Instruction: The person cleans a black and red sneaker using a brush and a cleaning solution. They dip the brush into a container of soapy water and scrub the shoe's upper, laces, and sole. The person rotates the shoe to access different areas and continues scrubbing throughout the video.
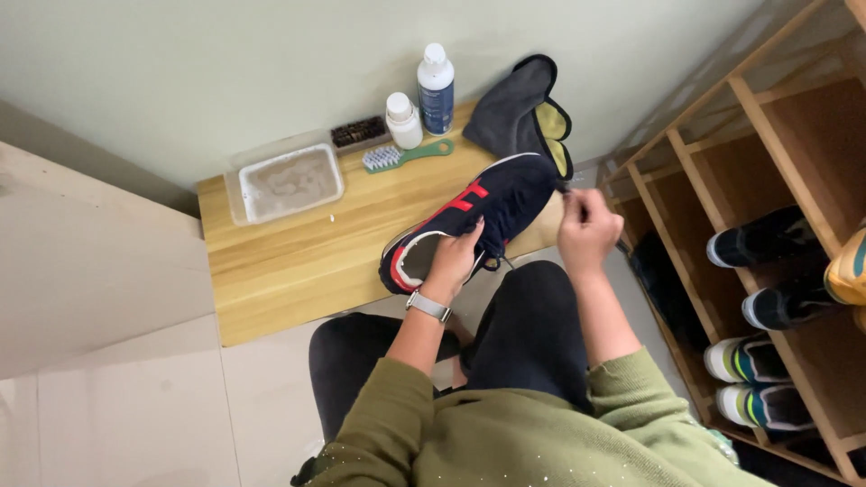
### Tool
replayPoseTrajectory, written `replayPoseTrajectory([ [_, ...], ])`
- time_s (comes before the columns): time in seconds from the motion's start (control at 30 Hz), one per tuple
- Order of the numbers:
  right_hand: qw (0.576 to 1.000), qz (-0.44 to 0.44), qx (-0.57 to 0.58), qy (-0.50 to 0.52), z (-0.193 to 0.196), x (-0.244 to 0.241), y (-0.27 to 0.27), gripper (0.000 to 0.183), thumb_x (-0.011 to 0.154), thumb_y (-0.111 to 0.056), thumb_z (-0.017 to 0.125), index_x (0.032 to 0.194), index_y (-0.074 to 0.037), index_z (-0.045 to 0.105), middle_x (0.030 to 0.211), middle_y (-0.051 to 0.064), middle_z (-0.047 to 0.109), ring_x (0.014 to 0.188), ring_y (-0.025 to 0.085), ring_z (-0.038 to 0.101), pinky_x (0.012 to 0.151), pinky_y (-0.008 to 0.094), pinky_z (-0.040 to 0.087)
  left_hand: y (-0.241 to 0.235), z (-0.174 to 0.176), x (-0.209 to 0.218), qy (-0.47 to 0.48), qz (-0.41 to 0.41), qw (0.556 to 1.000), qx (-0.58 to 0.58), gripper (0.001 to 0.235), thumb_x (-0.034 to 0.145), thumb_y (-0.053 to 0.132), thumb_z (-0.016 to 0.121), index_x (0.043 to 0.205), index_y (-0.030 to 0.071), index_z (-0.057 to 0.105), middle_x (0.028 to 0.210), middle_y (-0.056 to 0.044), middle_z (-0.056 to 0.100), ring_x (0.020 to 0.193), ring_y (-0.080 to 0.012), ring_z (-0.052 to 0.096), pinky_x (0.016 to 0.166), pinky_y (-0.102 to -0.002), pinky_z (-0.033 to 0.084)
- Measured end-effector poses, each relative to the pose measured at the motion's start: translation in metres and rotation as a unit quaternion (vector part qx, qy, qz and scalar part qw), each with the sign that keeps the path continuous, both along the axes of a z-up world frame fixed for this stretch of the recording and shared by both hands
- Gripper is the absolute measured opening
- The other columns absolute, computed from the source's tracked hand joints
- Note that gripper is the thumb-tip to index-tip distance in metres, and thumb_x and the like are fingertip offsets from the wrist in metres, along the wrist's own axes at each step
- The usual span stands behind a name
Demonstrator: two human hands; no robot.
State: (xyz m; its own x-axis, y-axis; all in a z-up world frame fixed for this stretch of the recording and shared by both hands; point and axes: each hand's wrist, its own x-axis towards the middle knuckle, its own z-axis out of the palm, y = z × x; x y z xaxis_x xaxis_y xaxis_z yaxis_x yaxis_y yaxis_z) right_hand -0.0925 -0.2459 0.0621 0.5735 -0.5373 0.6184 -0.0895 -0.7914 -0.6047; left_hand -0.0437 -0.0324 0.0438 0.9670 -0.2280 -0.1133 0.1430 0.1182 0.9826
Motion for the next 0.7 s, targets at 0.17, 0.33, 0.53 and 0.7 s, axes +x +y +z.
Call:
replayPoseTrajectory([
  [0.17, 0.998, 0.015, -0.036, 0.043, -0.021, 0.003, 0.019, 0.015, 0.095, -0.021, 0.077, 0.082, -0.028, 0.072, 0.064, -0.002, 0.065, 0.070, 0.028, 0.071, 0.070, 0.035, 0.050, -0.003, -0.001, 0.005, 0.042, 0.027, 0.998, -0.035, 0.041, 0.099, 0.019, 0.069, 0.131, -0.005, 0.064, 0.128, -0.023, 0.066, 0.126, -0.0221, 0.058, 0.113, -0.045, 0.043],
  [0.33, 1.000, 0.000, 0.012, 0.020, -0.016, 0.001, 0.009, 0.013, 0.095, -0.019, 0.076, 0.084, -0.027, 0.072, 0.065, 0.000, 0.067, 0.070, 0.030, 0.071, 0.069, 0.034, 0.052, 0.000, 0.009, -0.001, 0.063, 0.018, 0.998, 0.004, 0.047, 0.099, 0.028, 0.070, 0.136, 0.000, 0.062, 0.135, -0.019, 0.064, 0.131, -0.0248, 0.055, 0.114, -0.045, 0.042],
  [0.53, 0.995, 0.076, 0.062, -0.018, 0.003, 0.003, -0.002, 0.015, 0.095, -0.015, 0.077, 0.083, -0.024, 0.074, 0.065, 0.002, 0.067, 0.068, 0.029, 0.071, 0.067, 0.032, 0.050, 0.003, -0.080, 0.010, 0.049, -0.018, 0.994, 0.093, 0.054, 0.102, 0.041, 0.064, 0.141, 0.005, 0.060, 0.130, -0.014, 0.068, 0.124, -0.0244, 0.062, 0.106, -0.042, 0.048],
  [0.7, 0.999, 0.038, 0.001, -0.006, 0.002, 0.000, -0.002, 0.013, 0.092, -0.021, 0.084, 0.091, -0.032, 0.076, 0.071, -0.015, 0.067, 0.073, 0.010, 0.067, 0.088, 0.025, 0.033, 0.005, -0.087, -0.009, -0.588, -0.066, 0.693, 0.412, 0.040, 0.088, 0.009, 0.056, 0.126, 0.009, 0.069, 0.093, -0.016, 0.077, 0.097, -0.0298, 0.074, 0.103, -0.043, 0.051],
])
